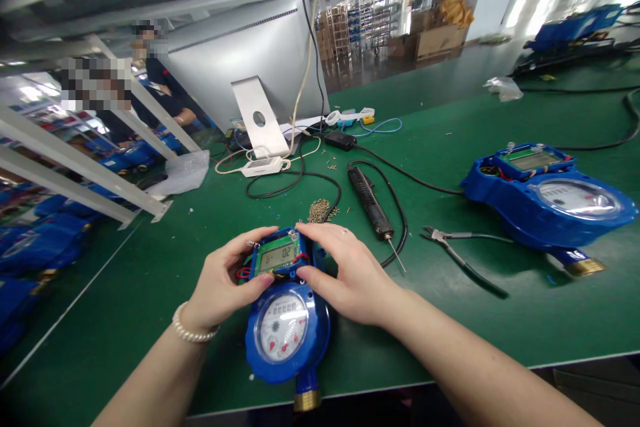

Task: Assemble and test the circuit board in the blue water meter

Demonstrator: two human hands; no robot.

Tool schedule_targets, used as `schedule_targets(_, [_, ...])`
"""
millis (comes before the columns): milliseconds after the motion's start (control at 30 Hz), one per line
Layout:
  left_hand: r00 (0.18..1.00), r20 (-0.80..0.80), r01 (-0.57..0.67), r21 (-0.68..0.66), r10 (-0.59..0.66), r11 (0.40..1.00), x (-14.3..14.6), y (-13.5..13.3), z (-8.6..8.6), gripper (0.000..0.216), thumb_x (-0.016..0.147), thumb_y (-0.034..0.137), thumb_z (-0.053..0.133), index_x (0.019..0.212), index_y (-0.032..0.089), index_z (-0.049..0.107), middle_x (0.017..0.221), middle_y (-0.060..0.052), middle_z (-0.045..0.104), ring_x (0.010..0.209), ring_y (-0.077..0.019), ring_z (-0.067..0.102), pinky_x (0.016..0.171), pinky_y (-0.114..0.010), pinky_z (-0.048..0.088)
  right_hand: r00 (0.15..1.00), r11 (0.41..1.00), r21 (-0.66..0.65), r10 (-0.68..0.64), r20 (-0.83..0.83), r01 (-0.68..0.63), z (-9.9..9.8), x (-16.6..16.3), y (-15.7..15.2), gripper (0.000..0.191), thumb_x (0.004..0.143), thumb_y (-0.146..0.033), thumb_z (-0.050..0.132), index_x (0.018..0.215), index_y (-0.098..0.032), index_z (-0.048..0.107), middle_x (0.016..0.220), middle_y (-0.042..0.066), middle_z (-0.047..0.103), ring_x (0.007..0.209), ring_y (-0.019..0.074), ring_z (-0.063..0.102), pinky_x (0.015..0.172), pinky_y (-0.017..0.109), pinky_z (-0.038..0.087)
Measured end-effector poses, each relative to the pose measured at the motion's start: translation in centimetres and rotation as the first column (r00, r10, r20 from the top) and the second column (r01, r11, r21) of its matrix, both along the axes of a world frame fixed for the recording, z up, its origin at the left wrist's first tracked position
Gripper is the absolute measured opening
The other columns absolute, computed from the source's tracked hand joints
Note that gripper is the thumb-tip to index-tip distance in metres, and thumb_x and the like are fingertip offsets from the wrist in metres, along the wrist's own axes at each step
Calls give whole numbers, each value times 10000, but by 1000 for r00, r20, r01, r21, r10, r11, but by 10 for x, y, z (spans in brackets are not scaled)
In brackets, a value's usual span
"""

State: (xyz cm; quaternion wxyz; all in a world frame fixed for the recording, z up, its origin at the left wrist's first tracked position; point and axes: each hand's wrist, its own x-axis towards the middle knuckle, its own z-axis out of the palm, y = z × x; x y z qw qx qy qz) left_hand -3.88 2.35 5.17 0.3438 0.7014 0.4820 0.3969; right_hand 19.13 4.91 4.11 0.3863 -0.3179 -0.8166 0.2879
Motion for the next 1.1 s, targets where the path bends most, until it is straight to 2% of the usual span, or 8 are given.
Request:
schedule_targets(133, [1000,-1,-23,24,23,999,4,-1,-1,531,714,212,739,1208,245,548,1154,-15,632,1018,-171,615,903,-210,491,993,994,-3,-111,32,111,5,-10,-11,548,801,-262,590,1313,-134,444,1310,109,546,1217,208,493,1052,405,397])
schedule_targets(233, [1000,5,-25,12,25,1000,5,-1,-1,532,711,213,738,1208,238,547,1134,-18,638,1003,-174,621,896,-220,500,973,975,48,-222,66,219,7,-20,-21,595,761,-268,595,1305,-91,433,1293,135,558,1198,237,509,1064,459,369])
schedule_targets(433, [999,7,-34,19,33,999,5,-3,1,527,708,240,753,1201,249,567,1164,-13,636,1030,-174,613,917,-219,491,924,925,138,-368,101,353,6,-34,-28,562,751,-265,568,1276,-101,455,1255,110,592,1170,221,534,1089,477,316])
schedule_targets(633, [998,42,-38,-9,38,999,5,-2,0,581,665,281,802,1201,265,578,1149,3,650,1018,-159,621,899,-188,493,900,907,170,-411,149,386,9,-36,-31,554,763,-279,547,1278,-96,458,1245,104,605,1148,217,555,1083,483,315])
schedule_targets(833, [998,11,-64,15,64,998,8,-1,1,554,663,273,798,1178,238,597,1107,-6,670,977,-154,638,882,-187,505,886,897,198,-430,175,396,9,-37,-32,539,767,-270,538,1267,-82,471,1240,113,609,1137,223,565,1067,477,332])
schedule_targets(1100, [998,-27,-52,29,53,998,6,0,3,550,665,265,790,1179,235,598,1104,-2,677,974,-154,643,882,-190,508,868,893,317,-410,279,320,14,-32,-29,537,793,-279,521,1264,-25,473,1202,149,627,1112,248,581,1064,490,324])
